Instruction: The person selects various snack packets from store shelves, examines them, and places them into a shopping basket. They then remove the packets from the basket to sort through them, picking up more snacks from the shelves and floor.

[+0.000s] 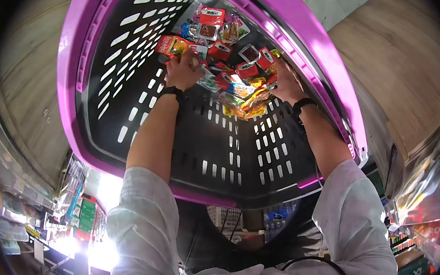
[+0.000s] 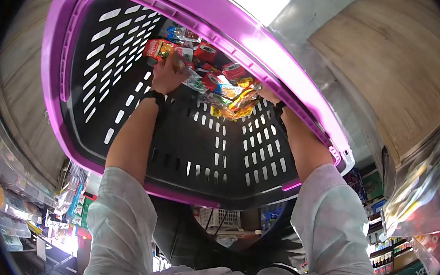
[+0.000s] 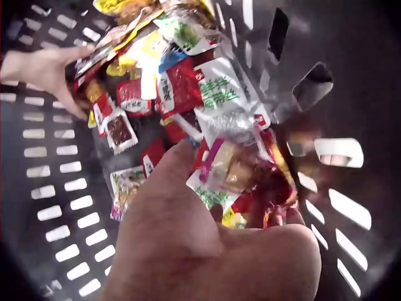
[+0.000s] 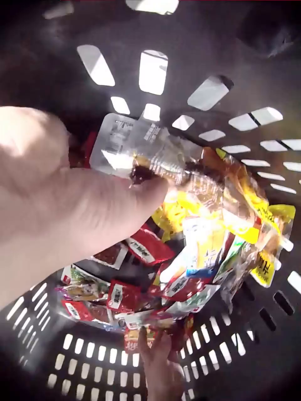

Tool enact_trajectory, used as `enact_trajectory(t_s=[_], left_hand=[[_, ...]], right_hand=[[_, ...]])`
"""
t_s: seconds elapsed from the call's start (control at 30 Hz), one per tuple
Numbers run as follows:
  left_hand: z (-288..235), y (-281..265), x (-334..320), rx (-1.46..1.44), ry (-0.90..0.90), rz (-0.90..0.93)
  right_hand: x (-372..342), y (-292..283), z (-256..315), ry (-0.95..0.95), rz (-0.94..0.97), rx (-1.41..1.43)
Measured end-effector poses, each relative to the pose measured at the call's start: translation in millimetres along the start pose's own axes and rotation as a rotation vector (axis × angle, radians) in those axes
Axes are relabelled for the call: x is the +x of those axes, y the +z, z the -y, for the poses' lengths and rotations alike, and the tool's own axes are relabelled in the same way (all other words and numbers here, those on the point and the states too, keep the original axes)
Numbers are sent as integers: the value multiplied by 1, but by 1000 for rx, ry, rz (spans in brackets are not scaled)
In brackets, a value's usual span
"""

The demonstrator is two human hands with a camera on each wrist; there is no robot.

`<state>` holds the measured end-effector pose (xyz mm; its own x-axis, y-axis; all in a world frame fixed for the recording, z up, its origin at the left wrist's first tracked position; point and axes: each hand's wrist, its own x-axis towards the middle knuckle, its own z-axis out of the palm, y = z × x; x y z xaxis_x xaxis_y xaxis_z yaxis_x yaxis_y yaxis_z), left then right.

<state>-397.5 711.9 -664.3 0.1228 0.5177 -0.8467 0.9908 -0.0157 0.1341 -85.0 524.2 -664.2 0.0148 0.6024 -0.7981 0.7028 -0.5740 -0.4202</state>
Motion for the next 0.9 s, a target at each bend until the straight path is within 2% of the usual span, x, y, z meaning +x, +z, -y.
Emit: enact_trajectory(t_s=[0.07,0.13,0.17,0.2,0.3,0.4,0.43,0.47,0.57,0.63,0.67,0.7,0.77,0.83,0.9], left_hand=[[11,29,3,-35,41,184],[7,37,-2,13,79,202],[-6,40,-23,75,94,139],[-17,45,-34,134,106,79],[-27,65,-36,151,42,108],[-23,106,-35,-278,5,291],[-22,127,-36,-362,29,240],[-21,149,-36,-447,52,188],[-16,147,-38,-606,1,243],[-15,135,-37,-716,-23,349],[-16,139,-35,-681,-90,365],[-12,148,-31,-705,-47,342],[-7,169,-29,-756,39,301],[-15,165,-42,-827,55,313],[-20,155,-50,-862,76,374]], right_hand=[[-2,-2,7,81,66,33],[-2,-7,23,212,187,-5],[-2,-7,27,280,249,-25],[-2,5,23,250,198,-89],[-4,26,22,200,119,-139],[-1,26,22,211,152,-40],[-4,24,22,226,172,-17],[-9,31,14,160,68,84],[-6,57,-14,226,105,278],[-6,65,-7,268,195,641],[-3,70,-3,225,258,763],[-4,72,5,205,299,814],[-13,56,41,194,312,541],[-14,59,54,158,243,439],[-20,43,66,234,243,726]])
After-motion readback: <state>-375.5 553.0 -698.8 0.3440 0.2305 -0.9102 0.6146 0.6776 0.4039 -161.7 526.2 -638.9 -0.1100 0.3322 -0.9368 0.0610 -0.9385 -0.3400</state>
